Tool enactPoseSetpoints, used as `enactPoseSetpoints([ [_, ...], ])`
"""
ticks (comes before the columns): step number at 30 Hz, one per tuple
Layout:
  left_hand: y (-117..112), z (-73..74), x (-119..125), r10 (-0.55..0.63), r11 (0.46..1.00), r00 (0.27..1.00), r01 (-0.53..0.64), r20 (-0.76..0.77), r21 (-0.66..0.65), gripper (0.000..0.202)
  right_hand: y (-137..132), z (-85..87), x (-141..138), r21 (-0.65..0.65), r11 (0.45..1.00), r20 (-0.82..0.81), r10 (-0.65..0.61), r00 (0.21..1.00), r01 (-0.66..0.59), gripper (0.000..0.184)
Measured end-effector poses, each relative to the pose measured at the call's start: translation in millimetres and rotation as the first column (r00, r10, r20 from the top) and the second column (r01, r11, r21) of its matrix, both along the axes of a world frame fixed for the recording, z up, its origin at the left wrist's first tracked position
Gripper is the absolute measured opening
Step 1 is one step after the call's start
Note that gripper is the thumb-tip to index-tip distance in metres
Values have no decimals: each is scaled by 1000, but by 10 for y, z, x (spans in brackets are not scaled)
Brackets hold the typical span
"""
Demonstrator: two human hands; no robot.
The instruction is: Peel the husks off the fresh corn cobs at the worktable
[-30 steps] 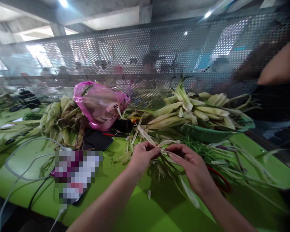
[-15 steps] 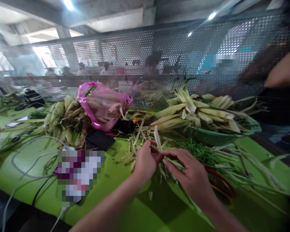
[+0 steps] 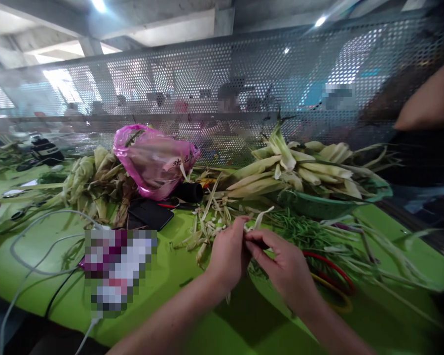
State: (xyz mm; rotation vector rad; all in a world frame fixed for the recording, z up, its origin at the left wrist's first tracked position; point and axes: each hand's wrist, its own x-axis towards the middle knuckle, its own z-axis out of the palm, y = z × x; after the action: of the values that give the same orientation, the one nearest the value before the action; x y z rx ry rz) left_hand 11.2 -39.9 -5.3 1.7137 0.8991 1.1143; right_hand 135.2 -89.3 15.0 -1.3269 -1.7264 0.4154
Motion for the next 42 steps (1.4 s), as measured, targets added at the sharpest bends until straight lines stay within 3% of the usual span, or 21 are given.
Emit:
enactPoseSetpoints([
  [3,6,12,-25,9,995,994,2,-105,101,45,7,11,48,-6,999,-22,-33,999,32,14],
  [5,52,-1,-14,19,1000,999,-19,-41,5,40,2,33,95,-6,997,-51,-77,996,76,14],
  [7,125,-12,4,20,983,996,-3,90,-182,41,-2,60,142,-13,992,-69,-126,990,125,14],
  [11,224,30,-1,-51,850,927,235,371,-471,49,19,83,202,-29,991,-123,-136,983,134,15],
  [15,182,130,-46,-80,747,838,409,539,-524,48,62,53,222,-76,989,-225,-140,964,126,18],
  [20,134,216,-64,-55,679,793,475,607,-559,45,90,41,238,-178,976,-311,-177,934,125,25],
  [28,123,233,-71,-58,681,780,488,623,-546,43,101,21,253,-234,970,-326,-137,935,60,24],
  [36,166,174,-51,-25,742,822,396,568,-541,39,100,35,233,-194,981,-278,-84,957,30,19],
  [39,184,150,-54,-3,758,834,362,552,-542,35,84,27,239,-94,992,-134,-95,986,83,10],
  [42,196,134,-57,33,775,852,308,523,-552,32,62,40,247,74,996,55,-59,997,54,22],
])
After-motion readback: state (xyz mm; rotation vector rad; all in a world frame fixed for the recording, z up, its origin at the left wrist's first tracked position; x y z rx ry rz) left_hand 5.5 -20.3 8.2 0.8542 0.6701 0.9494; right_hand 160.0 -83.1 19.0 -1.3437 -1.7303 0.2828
